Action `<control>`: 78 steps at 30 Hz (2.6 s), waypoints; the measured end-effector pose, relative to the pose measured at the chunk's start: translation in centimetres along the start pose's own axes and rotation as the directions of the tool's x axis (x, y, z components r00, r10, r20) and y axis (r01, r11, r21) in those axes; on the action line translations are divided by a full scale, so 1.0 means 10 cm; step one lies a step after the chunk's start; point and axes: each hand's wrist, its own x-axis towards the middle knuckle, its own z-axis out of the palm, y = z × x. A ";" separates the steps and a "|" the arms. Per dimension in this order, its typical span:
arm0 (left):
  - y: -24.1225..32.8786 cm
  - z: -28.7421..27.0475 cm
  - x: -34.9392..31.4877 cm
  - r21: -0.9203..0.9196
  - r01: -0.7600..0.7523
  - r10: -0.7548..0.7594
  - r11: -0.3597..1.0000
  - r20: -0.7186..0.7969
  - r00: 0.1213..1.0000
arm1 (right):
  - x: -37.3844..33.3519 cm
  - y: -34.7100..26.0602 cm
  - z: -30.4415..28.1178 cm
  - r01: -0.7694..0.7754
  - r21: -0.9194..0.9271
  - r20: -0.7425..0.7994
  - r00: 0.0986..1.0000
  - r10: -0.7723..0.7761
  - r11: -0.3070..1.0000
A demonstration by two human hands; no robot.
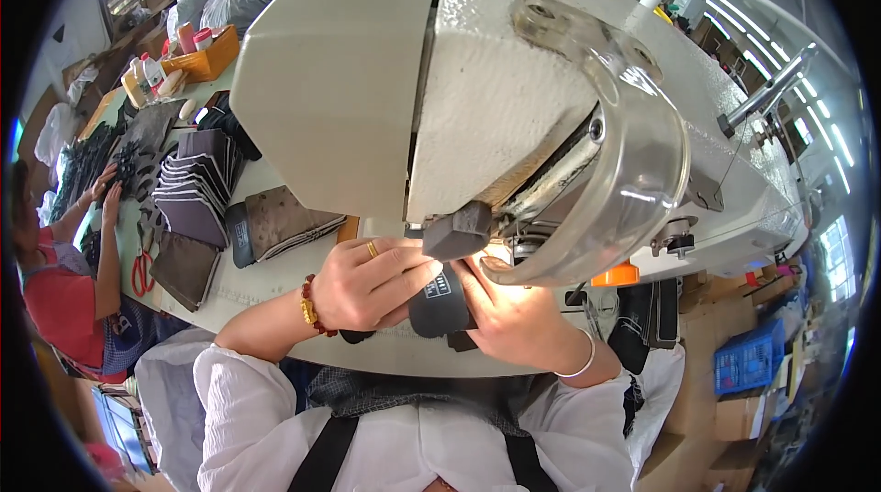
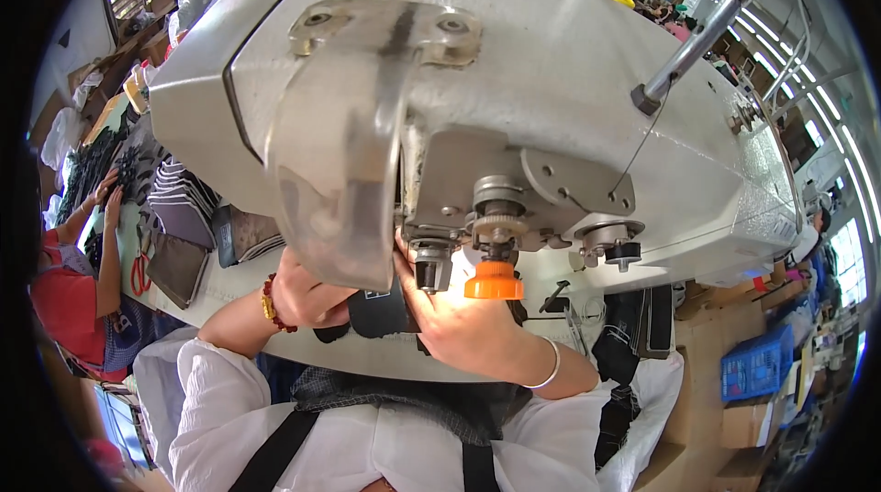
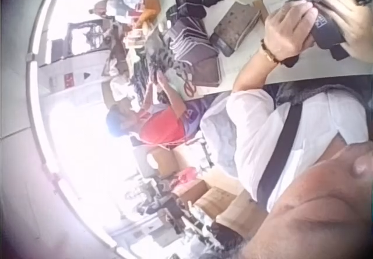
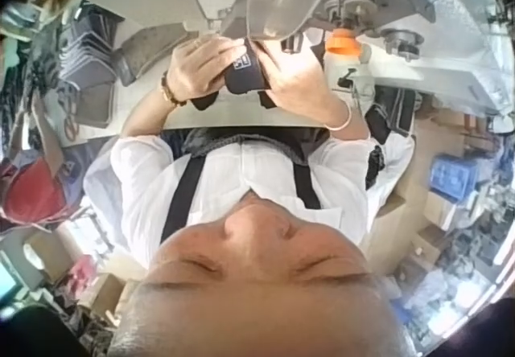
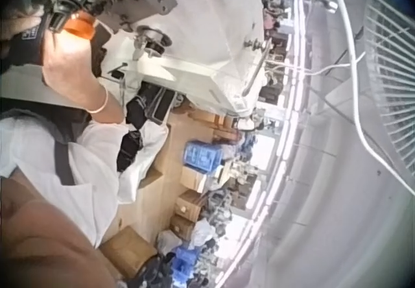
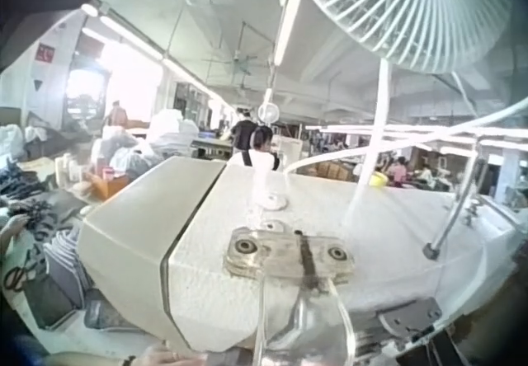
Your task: Using an industrial sewing machine to stitch together fabric or leather shoe components.
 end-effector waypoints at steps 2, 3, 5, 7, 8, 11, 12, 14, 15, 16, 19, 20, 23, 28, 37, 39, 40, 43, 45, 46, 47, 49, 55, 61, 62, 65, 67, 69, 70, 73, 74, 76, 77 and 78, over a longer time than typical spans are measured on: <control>0.02 0.06 -0.03 -0.020 0.091 -0.089 0.996 0.077 0.993 | 0.00 -0.03 0.06 -0.041 0.068 0.004 0.999 0.041 0.997; 0.00 0.10 -0.05 -0.054 0.146 -0.139 0.988 0.117 0.983 | 0.00 -0.03 0.08 -0.043 0.091 -0.016 0.999 0.044 0.995; 0.01 0.16 -0.10 0.061 0.112 -0.113 0.992 0.003 0.994 | -0.01 -0.02 0.12 -0.038 0.130 -0.056 0.997 0.045 0.991; -0.02 0.19 -0.16 0.078 0.067 -0.066 0.995 -0.016 0.998 | -0.03 0.03 0.12 0.126 -0.073 -0.082 0.988 -0.132 0.989; -0.02 0.21 -0.18 0.059 0.091 -0.090 0.994 -0.032 0.995 | -0.03 0.04 0.11 0.163 -0.121 -0.067 0.983 -0.172 0.979; -0.02 0.27 -0.22 0.097 0.090 -0.086 0.991 -0.046 0.995 | -0.02 0.06 0.04 0.195 -0.280 -0.009 0.979 -0.206 0.940; -0.03 0.25 -0.23 0.176 0.038 -0.035 0.984 -0.023 0.999 | -0.02 0.06 0.01 0.211 -0.391 -0.013 0.972 -0.235 0.896; -0.03 0.24 -0.24 0.234 -0.007 0.007 0.972 -0.001 1.000 | -0.01 0.08 -0.03 0.318 -0.511 0.087 0.943 -0.320 0.799; -0.04 0.23 -0.25 0.218 0.001 0.001 0.976 -0.006 1.000 | -0.01 0.08 -0.04 0.322 -0.522 0.090 0.942 -0.325 0.790; -0.04 0.22 -0.25 0.209 0.008 -0.004 0.978 -0.016 1.000 | -0.01 0.08 -0.03 0.337 -0.573 0.112 0.935 -0.336 0.747; -0.05 0.25 -0.26 0.183 0.030 -0.027 0.983 -0.020 0.999 | -0.02 0.06 0.03 0.269 -0.536 0.082 0.960 -0.268 0.800; -0.05 0.25 -0.27 0.170 0.038 -0.033 0.985 -0.030 0.999 | -0.03 0.06 0.05 0.267 -0.593 0.089 0.959 -0.268 0.760; -0.06 0.29 -0.30 0.151 0.049 -0.046 0.987 -0.021 0.999 | -0.07 0.04 0.13 0.220 -0.462 0.062 0.974 -0.216 0.859; -0.08 0.32 -0.35 0.158 0.080 -0.079 0.984 -0.009 0.997 | -0.11 0.00 0.21 0.117 -0.295 0.012 0.993 -0.119 0.948; -0.11 0.33 -0.35 0.140 0.094 -0.091 0.986 -0.031 0.995 | 0.01 0.03 0.11 0.261 -0.679 0.082 0.956 -0.282 0.686; -0.12 0.32 -0.30 0.088 0.109 -0.104 0.990 -0.056 0.993 | 0.03 0.04 0.03 0.237 -0.511 0.051 0.968 -0.246 0.826; -0.13 0.31 -0.27 0.062 0.115 -0.111 0.991 -0.070 0.991 | 0.04 0.05 0.00 0.254 -0.469 0.064 0.965 -0.255 0.846; -0.13 0.25 -0.24 0.110 0.087 -0.083 0.990 -0.036 0.996 | 0.05 0.04 -0.03 0.256 -0.395 0.114 0.967 -0.229 0.882; -0.14 0.24 -0.23 0.006 0.131 -0.131 0.991 -0.027 0.991 | 0.04 0.02 -0.01 0.242 -0.405 0.146 0.969 -0.199 0.881; -0.15 0.25 -0.23 -0.045 0.148 -0.149 0.988 -0.019 0.989 | 0.03 0.00 0.01 0.217 -0.338 0.118 0.975 -0.187 0.916; -0.16 0.27 -0.24 -0.041 0.144 -0.146 0.989 -0.045 0.988 | 0.02 -0.01 0.04 0.211 -0.329 0.113 0.977 -0.183 0.920; -0.19 0.30 -0.25 -0.031 0.134 -0.137 0.990 -0.093 0.986 | -0.01 -0.02 0.09 0.207 -0.312 0.104 0.978 -0.183 0.927; -0.18 0.31 -0.31 -0.008 0.135 -0.135 0.991 -0.066 0.989 | -0.08 -0.01 0.22 0.207 -0.304 0.084 0.978 -0.190 0.930; -0.14 0.30 -0.31 -0.064 0.193 -0.192 0.979 0.009 0.981 | -0.08 -0.01 0.24 0.285 -0.341 0.217 0.951 -0.220 0.896; -0.15 0.30 -0.31 -0.048 0.178 -0.179 0.983 -0.017 0.984 | -0.07 0.00 0.23 0.259 -0.330 0.170 0.962 -0.213 0.908; -0.18 0.31 -0.29 0.017 0.147 -0.146 0.989 -0.054 0.988 | -0.03 0.09 0.18 0.113 -0.086 0.142 0.985 -0.101 0.990; -0.20 0.31 -0.29 0.084 0.137 -0.135 0.987 -0.026 0.991 | 0.00 0.15 0.18 0.282 -0.551 0.034 0.948 -0.316 0.786; -0.21 0.31 -0.30 0.060 0.150 -0.149 0.987 -0.020 0.989 | 0.01 0.19 0.20 0.385 -0.700 0.133 0.898 -0.420 0.602; -0.21 0.30 -0.31 0.050 0.156 -0.155 0.987 -0.016 0.988 | 0.01 0.21 0.21 0.380 -0.695 0.112 0.896 -0.430 0.611; -0.20 0.32 -0.35 -0.187 0.242 -0.273 0.952 -0.162 0.948 | -0.04 0.18 0.26 0.338 -0.588 0.059 0.924 -0.377 0.735; -0.20 0.33 -0.36 -0.300 0.348 -0.396 0.888 -0.116 0.911 | -0.07 0.17 0.26 0.316 -0.564 0.029 0.931 -0.364 0.763; -0.18 0.34 -0.37 -0.488 0.469 -0.555 0.736 -0.039 0.831 | -0.11 0.15 0.27 0.298 -0.520 -0.016 0.933 -0.359 0.800; -0.18 0.34 -0.37 -0.534 0.468 -0.573 0.704 -0.037 0.819 | -0.12 0.15 0.28 0.301 -0.502 -0.033 0.930 -0.366 0.811; -0.18 0.33 -0.36 -0.519 0.457 -0.550 0.722 -0.030 0.834 | -0.13 0.14 0.28 0.304 -0.483 -0.050 0.927 -0.373 0.821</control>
